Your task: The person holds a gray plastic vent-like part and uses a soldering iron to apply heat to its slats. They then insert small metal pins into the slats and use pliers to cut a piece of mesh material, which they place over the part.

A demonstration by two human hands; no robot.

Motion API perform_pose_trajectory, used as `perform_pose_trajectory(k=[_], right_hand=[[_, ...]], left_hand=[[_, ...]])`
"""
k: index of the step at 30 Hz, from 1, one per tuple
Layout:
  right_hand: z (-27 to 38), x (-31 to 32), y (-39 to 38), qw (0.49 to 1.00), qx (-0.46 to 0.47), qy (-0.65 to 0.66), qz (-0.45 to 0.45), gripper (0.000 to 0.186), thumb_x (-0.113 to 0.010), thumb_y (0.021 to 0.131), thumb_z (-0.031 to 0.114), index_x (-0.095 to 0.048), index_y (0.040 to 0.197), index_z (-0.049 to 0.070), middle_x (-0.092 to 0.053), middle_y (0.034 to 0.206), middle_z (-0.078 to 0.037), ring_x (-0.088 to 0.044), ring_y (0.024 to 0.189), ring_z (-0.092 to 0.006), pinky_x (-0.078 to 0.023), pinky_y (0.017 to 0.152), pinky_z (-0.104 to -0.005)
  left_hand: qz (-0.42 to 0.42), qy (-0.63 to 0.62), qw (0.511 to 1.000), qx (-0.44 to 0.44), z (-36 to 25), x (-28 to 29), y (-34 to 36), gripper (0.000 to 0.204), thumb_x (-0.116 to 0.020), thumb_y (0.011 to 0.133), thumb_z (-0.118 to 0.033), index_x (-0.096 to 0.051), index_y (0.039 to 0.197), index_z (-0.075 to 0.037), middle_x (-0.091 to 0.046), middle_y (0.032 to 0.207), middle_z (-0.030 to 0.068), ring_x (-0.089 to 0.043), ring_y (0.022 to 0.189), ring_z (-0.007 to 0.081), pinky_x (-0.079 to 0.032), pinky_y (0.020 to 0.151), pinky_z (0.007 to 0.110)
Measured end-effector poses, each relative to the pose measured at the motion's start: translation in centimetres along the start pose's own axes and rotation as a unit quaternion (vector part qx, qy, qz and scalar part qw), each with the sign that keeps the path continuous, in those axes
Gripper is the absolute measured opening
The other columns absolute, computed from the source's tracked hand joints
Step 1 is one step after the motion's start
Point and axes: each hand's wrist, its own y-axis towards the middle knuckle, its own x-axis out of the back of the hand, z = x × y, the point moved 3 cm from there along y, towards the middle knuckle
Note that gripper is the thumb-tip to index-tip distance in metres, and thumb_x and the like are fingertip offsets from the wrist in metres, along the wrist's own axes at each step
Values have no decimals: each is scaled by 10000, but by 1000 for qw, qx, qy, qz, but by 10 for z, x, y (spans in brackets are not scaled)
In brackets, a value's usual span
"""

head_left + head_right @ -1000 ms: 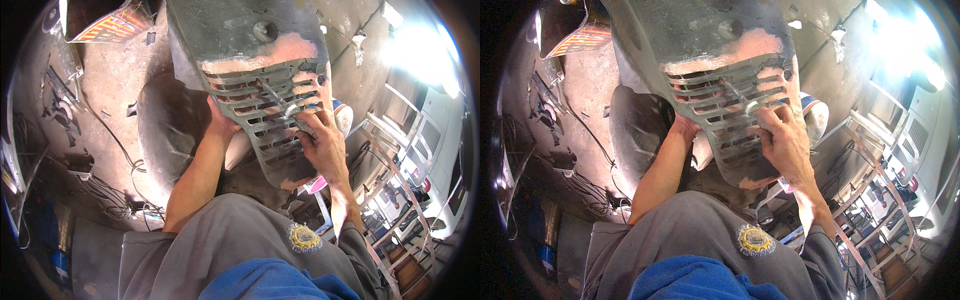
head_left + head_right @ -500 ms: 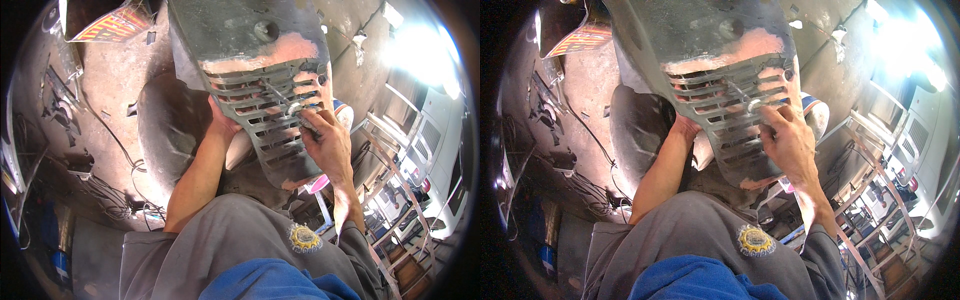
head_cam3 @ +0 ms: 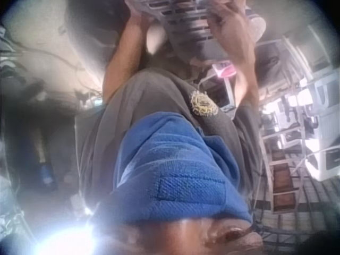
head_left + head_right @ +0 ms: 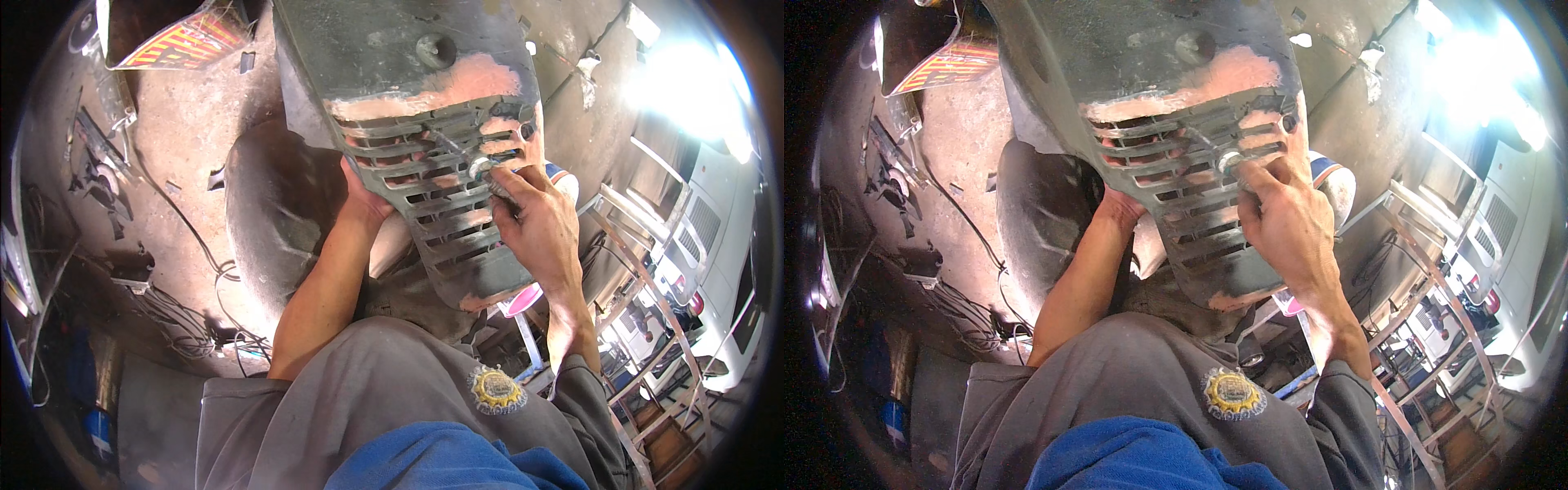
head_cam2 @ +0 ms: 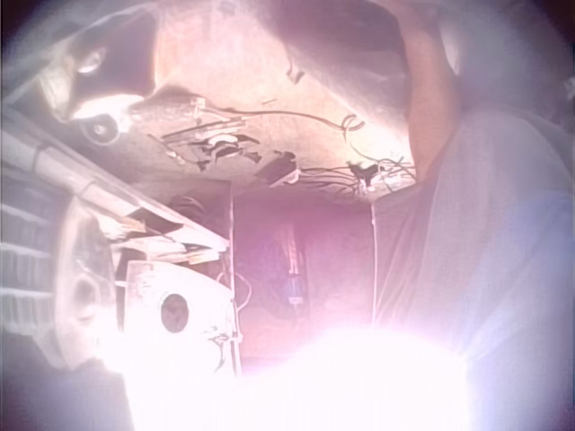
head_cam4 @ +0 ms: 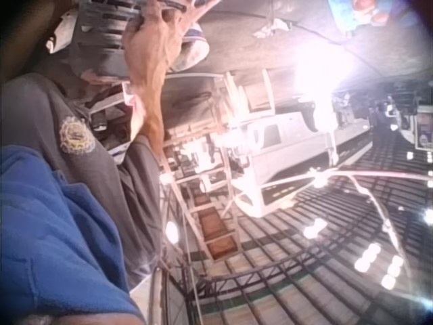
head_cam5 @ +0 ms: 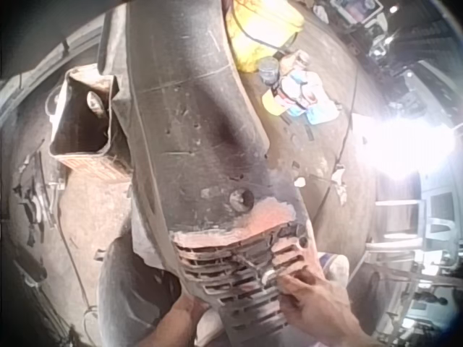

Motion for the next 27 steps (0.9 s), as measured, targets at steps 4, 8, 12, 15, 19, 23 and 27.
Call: perform_pose_trajectory(k=[4,8,12,15,19,23,27], right_hand=[[-4,-1,-3,1000,-8,4,-18,344,-722,812,97,-686,1154,88,-663,1060,-119,-670,913,-339,-513,777,-415],[5,-1,-10,997,12,59,-38,361,-712,823,97,-657,1179,88,-658,1054,-123,-664,916,-351,-511,778,-426],[22,-13,-17,997,36,67,2,347,-681,862,93,-629,1205,93,-656,1049,-137,-662,905,-365,-520,767,-429],[23,-29,-17,995,37,91,3,353,-672,878,98,-616,1227,102,-651,1018,-137,-663,865,-363,-525,744,-432],[29,-32,-17,992,73,104,1,329,-639,887,136,-573,1209,133,-632,970,-154,-667,778,-385,-543,639,-469],[29,-34,-16,993,69,97,4,313,-643,889,156,-586,1195,131,-638,957,-150,-670,753,-383,-548,628,-468],[31,-33,-14,994,53,91,27,353,-661,882,139,-610,1230,114,-654,974,-140,-671,790,-361,-534,668,-443]], left_hand=[[-41,-14,999,-2,0,-7,-6,764,-325,929,-671,-519,1398,-101,-622,1260,210,-633,972,342,-550,824,517],[-145,67,987,-35,-7,-20,-18,633,-380,936,-599,-583,1296,-119,-640,1210,186,-622,961,323,-529,789,482],[-260,28,962,-75,-11,-40,-29,456,-439,944,-480,-631,1175,-137,-664,1123,120,-614,935,279,-497,730,407],[-271,14,959,-83,-15,-41,-34,376,-468,939,-400,-649,1136,-136,-672,1079,78,-614,929,251,-482,723,379],[-280,-4,956,-88,-18,-39,-37,348,-489,924,-358,-662,1114,-123,-676,1058,68,-612,915,243,-478,730,373],[-223,-17,972,-71,-23,-13,-33,420,-536,943,-434,-649,1228,-147,-690,1173,98,-627,1104,293,-473,998,529],[-222,-2,973,-57,-20,-13,-31,403,-539,945,-443,-662,1191,-149,-700,1132,93,-635,1062,278,-492,963,511]])
